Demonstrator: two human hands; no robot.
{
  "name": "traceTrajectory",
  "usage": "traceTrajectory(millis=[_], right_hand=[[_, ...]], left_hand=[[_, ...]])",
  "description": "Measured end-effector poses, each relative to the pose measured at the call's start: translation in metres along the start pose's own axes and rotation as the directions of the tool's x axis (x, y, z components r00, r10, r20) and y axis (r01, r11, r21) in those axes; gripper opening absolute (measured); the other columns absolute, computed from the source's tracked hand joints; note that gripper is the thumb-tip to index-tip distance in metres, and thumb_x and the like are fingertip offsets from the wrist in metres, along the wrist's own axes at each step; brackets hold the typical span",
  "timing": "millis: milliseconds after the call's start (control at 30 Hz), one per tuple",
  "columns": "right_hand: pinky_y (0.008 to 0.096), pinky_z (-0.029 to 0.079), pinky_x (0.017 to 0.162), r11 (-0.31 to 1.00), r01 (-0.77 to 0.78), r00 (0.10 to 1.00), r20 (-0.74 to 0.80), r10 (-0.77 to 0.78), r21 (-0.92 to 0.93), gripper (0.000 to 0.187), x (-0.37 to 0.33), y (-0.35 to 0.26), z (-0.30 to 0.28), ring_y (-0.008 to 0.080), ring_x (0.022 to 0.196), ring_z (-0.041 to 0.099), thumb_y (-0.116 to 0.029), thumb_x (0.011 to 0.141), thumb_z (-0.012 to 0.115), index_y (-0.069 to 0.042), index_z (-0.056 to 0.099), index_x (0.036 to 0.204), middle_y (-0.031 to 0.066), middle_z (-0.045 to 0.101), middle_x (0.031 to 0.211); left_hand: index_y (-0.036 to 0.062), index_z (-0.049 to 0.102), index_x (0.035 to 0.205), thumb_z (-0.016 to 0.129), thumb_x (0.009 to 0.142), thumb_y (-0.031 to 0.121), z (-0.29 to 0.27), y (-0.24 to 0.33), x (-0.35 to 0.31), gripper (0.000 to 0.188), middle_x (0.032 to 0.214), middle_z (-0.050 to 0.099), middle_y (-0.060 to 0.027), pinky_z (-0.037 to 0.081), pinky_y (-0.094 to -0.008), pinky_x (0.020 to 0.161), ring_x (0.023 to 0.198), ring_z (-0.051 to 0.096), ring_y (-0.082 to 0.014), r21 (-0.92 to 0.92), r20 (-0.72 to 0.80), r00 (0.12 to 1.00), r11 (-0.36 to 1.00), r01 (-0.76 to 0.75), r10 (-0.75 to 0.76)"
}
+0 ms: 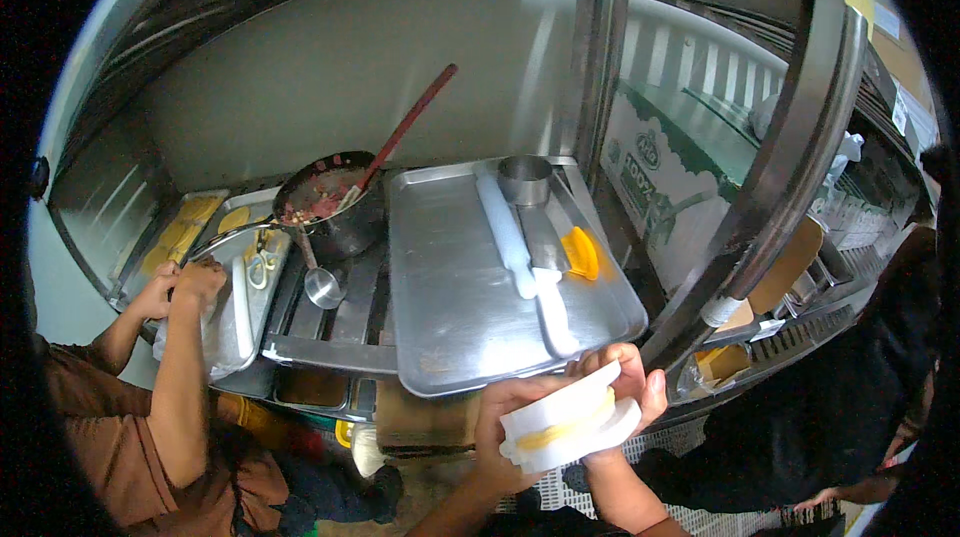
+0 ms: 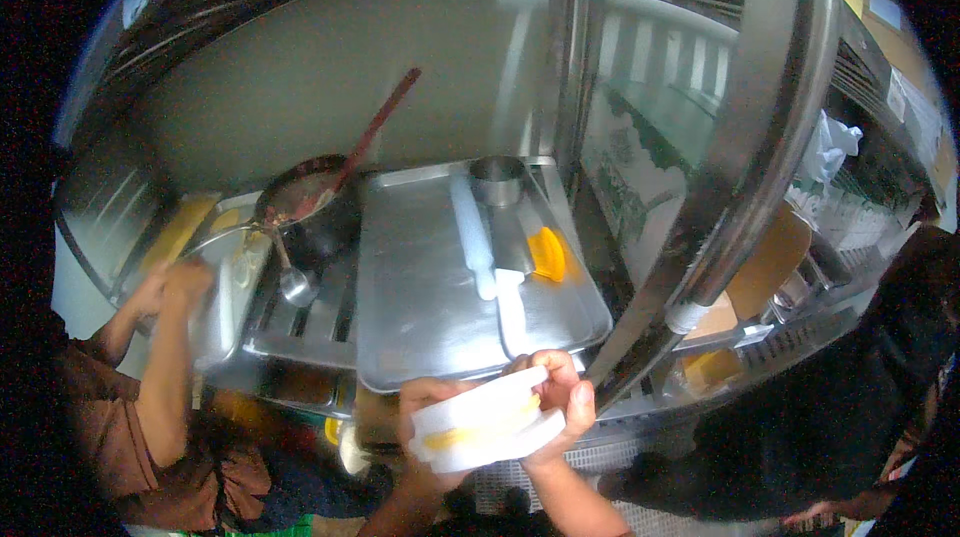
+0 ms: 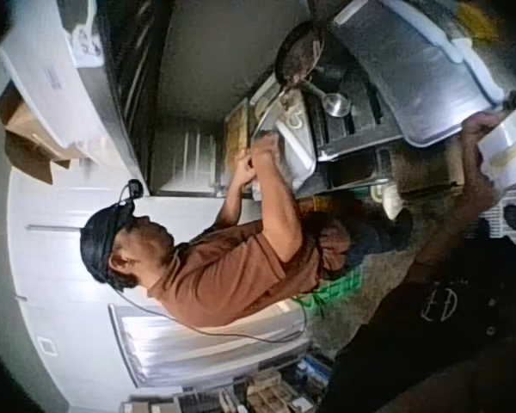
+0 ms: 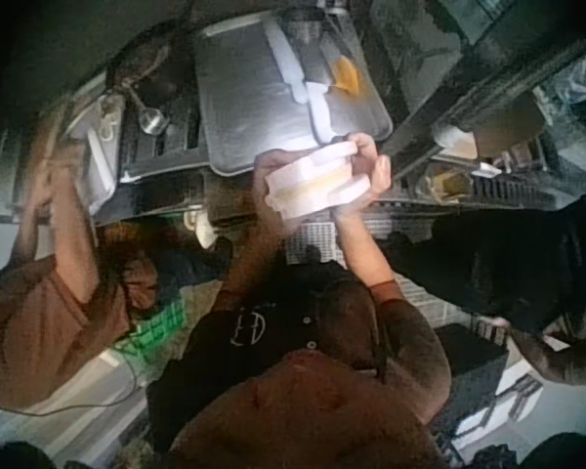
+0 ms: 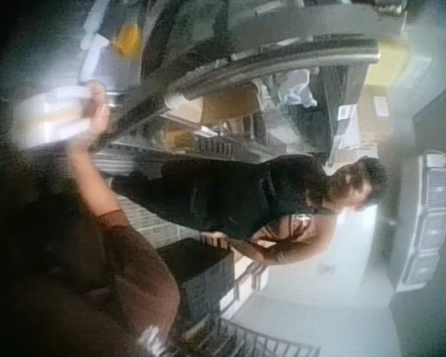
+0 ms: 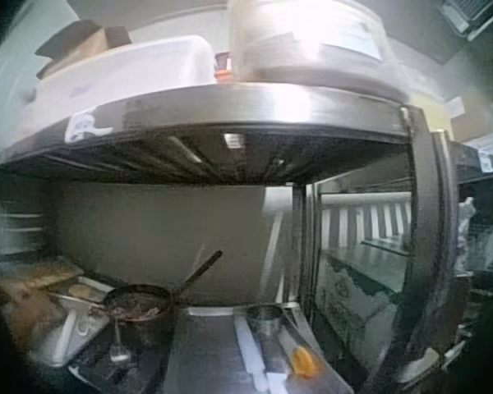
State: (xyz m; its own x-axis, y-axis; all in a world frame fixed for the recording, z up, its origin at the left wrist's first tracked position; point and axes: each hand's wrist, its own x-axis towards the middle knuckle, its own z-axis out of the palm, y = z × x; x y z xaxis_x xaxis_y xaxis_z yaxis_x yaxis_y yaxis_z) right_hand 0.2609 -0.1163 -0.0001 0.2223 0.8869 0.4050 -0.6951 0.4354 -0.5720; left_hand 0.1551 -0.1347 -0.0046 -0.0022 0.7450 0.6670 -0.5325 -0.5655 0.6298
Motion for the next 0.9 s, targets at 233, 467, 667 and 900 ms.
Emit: traceTrajectory(millis=[233,467,667,900], right_hand=[[0.0222,0.038,0.066,0.955,-0.13,0.965,-0.257,0.061,-0.265,0.071,0.002,-0.022,-0.007,0.0113,0.072,0.047,-0.073,0.08,0.028,-0.005,0.049,0.087,0.0009,0.05,0.077],[0.0267,0.043,0.074,0.884,-0.32,0.906,-0.383,0.18,-0.34,0.059,0.006,-0.022,-0.006,0.0145,0.081,0.052,-0.06,0.088,0.032,-0.004,0.051,0.095,0.0048,0.054,0.086],[0.028,0.04,0.081,0.604,-0.281,0.951,-0.134,0.277,-0.746,0.038,0.023,-0.042,-0.001,0.0143,0.089,0.047,-0.033,0.096,0.038,0.002,0.053,0.1,0.0081,0.05,0.098],[0.0298,0.044,0.081,0.474,0.059,0.971,0.161,0.178,-0.879,0.043,0.049,-0.05,0.022,0.018,0.094,0.056,-0.033,0.087,0.056,0.004,0.055,0.109,0.0144,0.059,0.103]], left_hand=[[0.0042,0.059,0.101,0.071,0.073,0.013,0.034,-0.012,0.003,0.032,0.097,0.06,-0.0085,0.046,-0.033,0.078,0.092,0.057,-0.0224,0.554,-0.07,0.942,0.772,0.311,-0.329],[-0.0031,0.059,0.099,0.073,0.069,0.007,0.058,-0.017,0.024,0.034,0.093,0.064,-0.0092,0.048,-0.0294,0.077,0.084,0.062,-0.0169,0.148,-0.505,0.782,0.855,0.496,-0.366],[-0.0023,0.056,0.102,0.068,0.072,0.003,0.04,-0.021,0.038,0.032,0.096,0.061,-0.009,0.048,-0.0279,0.076,0.086,0.06,-0.0166,-0.118,-0.522,0.778,0.932,0.342,-0.351],[-0.003,0.059,0.095,0.069,0.071,0.006,0.033,-0.025,0.042,0.028,0.088,0.064,-0.0084,0.048,-0.0284,0.07,0.078,0.061,-0.0163,0.144,-0.475,0.846,0.927,0.345,-0.241]])
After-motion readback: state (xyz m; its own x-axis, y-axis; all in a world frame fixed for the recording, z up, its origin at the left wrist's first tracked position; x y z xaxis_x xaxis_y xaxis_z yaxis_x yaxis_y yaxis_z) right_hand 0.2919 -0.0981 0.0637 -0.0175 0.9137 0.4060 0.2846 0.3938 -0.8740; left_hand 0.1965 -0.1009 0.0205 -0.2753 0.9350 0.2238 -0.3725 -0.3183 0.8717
